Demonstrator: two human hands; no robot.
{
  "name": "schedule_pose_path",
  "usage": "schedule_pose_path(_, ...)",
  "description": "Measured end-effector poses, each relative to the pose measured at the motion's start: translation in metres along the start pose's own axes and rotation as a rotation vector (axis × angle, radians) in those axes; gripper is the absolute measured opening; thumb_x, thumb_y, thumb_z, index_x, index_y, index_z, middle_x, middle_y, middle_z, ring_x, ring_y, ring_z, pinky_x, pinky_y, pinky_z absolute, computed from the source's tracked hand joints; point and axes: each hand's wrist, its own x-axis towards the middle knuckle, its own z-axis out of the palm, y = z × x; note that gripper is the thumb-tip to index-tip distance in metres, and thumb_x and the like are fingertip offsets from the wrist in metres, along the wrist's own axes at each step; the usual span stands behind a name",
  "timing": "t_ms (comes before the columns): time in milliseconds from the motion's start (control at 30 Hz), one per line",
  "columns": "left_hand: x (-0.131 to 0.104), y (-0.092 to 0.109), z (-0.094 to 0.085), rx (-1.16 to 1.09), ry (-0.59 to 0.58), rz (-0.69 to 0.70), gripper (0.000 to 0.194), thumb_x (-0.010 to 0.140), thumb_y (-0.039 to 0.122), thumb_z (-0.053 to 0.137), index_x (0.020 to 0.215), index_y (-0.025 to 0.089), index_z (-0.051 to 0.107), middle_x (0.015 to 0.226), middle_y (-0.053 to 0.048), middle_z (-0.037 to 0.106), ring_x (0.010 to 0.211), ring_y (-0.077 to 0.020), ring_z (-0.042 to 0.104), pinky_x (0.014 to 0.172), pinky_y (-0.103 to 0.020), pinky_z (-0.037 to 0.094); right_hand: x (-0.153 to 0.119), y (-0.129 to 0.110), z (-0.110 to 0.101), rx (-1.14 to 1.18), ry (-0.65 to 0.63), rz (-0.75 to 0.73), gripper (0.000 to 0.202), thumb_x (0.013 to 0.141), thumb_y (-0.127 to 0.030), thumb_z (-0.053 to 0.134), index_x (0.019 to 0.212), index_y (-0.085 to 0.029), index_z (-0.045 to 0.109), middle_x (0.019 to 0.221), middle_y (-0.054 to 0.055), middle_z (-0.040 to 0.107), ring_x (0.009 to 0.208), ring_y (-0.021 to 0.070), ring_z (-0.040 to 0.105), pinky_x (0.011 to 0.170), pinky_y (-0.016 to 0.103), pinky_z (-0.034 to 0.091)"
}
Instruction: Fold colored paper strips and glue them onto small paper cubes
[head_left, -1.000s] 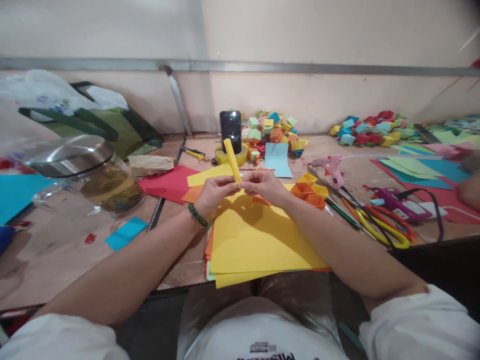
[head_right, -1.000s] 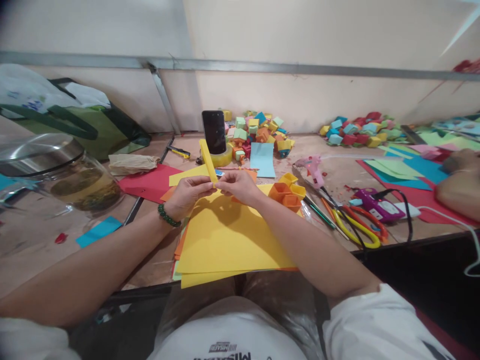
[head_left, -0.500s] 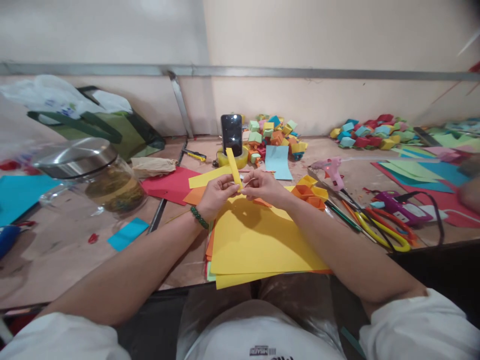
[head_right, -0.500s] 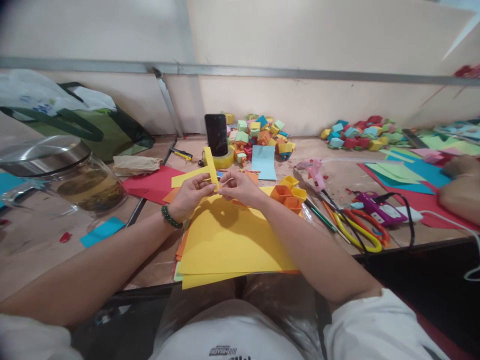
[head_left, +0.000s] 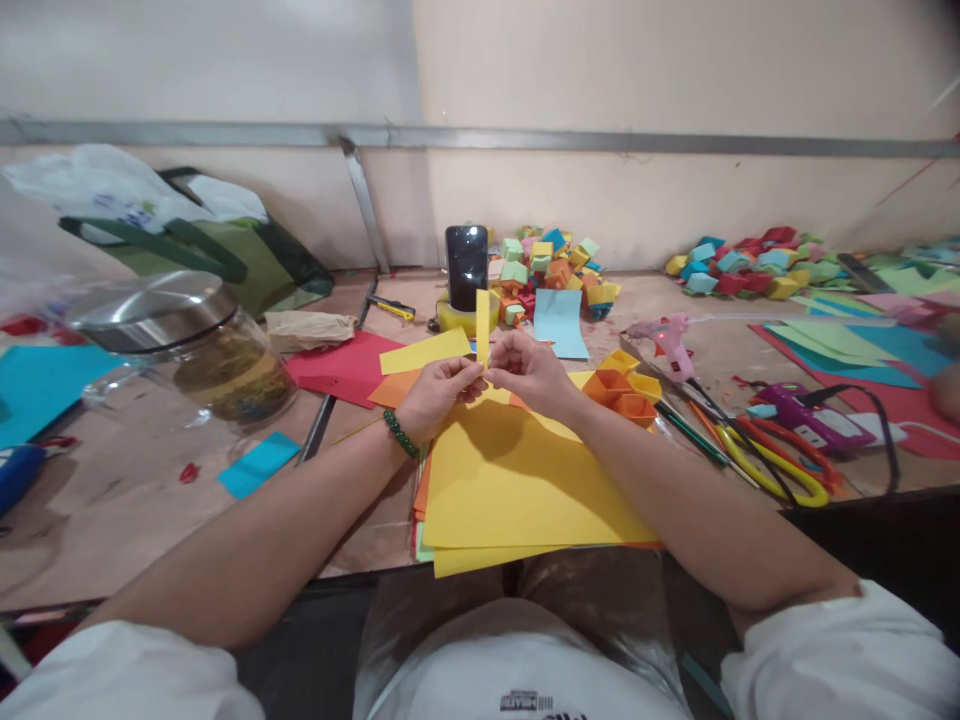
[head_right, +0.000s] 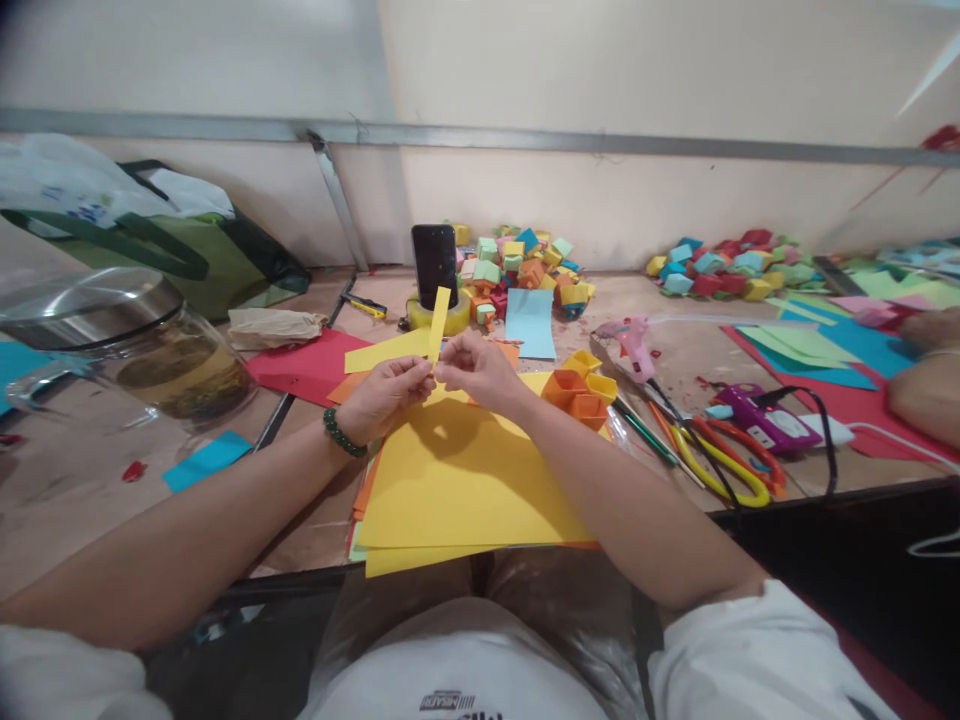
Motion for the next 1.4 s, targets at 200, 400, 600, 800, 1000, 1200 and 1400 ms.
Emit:
schedule_pose_path(200, -0.004, 0.003, 0.001, -0.153, -0.219, -0.143, 0.03, 0.065, 0.036, 0.082, 0.068, 0.015, 0.06, 0.056, 0.004, 0.053, 0.051, -0.0051, 0.048, 0.055, -0.017, 0.041, 0.003, -0.008, -0.01, 0.262, -0.118, 0.291, 0.042, 0.055, -0.047, 0.084, 0.074, -0.018, 0.061, 0.06, -0.005, 0.055, 0.05, 0.0057, 0.047, 0.049, 0.021, 0.042)
schedule_pose_path(400, -0.008, 0.003, 0.003, -0.033, -0.168, -0.169, 0.034, 0.068, 0.044, 0.077, 0.079, 0.014, 0.067, 0.07, -0.006, 0.07, 0.063, -0.0137, 0.062, 0.06, -0.024, 0.047, 0.006, -0.003, -0.008, 0.131, 0.043, 0.118, 0.04, 0.05, -0.048, 0.085, 0.066, -0.018, 0.063, 0.058, -0.005, 0.054, 0.05, 0.0058, 0.042, 0.047, 0.021, 0.035)
schedule_pose_path(600, -0.006, 0.0, 0.005, 0.162, -0.109, -0.031, 0.034, 0.063, 0.043, 0.078, 0.078, 0.014, 0.071, 0.071, -0.007, 0.074, 0.065, -0.0163, 0.067, 0.066, -0.027, 0.052, 0.005, -0.003, -0.006, 0.017, 0.029, 0.071, 0.038, 0.051, -0.048, 0.085, 0.064, -0.018, 0.065, 0.06, -0.003, 0.058, 0.054, 0.0084, 0.047, 0.049, 0.023, 0.037)
schedule_pose_path(800, -0.007, 0.001, 0.008, 0.269, -0.105, 0.076, 0.017, 0.063, 0.031, 0.076, 0.066, 0.015, 0.072, 0.061, -0.003, 0.069, 0.056, -0.0125, 0.063, 0.06, -0.024, 0.052, 0.003, -0.002, -0.007, 0.012, -0.045, 0.059, 0.036, 0.055, -0.048, 0.084, 0.067, -0.018, 0.067, 0.06, -0.003, 0.06, 0.053, 0.0081, 0.049, 0.05, 0.023, 0.039)
schedule_pose_path(1000, -0.012, 0.008, 0.008, 0.249, -0.146, -0.049, 0.016, 0.064, 0.028, 0.074, 0.072, 0.014, 0.073, 0.066, -0.004, 0.072, 0.055, -0.0116, 0.064, 0.058, -0.023, 0.051, 0.003, -0.002, -0.011, 0.038, -0.147, 0.071, 0.037, 0.058, -0.049, 0.083, 0.067, -0.016, 0.068, 0.058, -0.002, 0.06, 0.054, 0.0081, 0.049, 0.052, 0.023, 0.04)
schedule_pose_path(1200, -0.013, 0.007, 0.01, 0.281, -0.12, -0.047, 0.018, 0.062, 0.03, 0.074, 0.071, 0.014, 0.075, 0.063, -0.004, 0.072, 0.054, -0.0126, 0.065, 0.056, -0.022, 0.052, 0.004, 0.0, -0.014, 0.037, -0.202, 0.082, 0.035, 0.061, -0.047, 0.082, 0.072, -0.016, 0.068, 0.062, -0.002, 0.061, 0.057, 0.0095, 0.053, 0.054, 0.023, 0.043)
schedule_pose_path(1400, -0.01, 0.003, 0.01, 0.27, 0.047, 0.02, 0.012, 0.06, 0.026, 0.07, 0.059, 0.014, 0.071, 0.055, -0.003, 0.069, 0.048, -0.0123, 0.061, 0.052, -0.024, 0.052, 0.002, 0.001, -0.013, -0.203, -0.061, -0.192, 0.031, 0.069, -0.048, 0.076, 0.07, -0.018, 0.07, 0.066, 0.002, 0.063, 0.062, 0.0138, 0.056, 0.057, 0.028, 0.047)
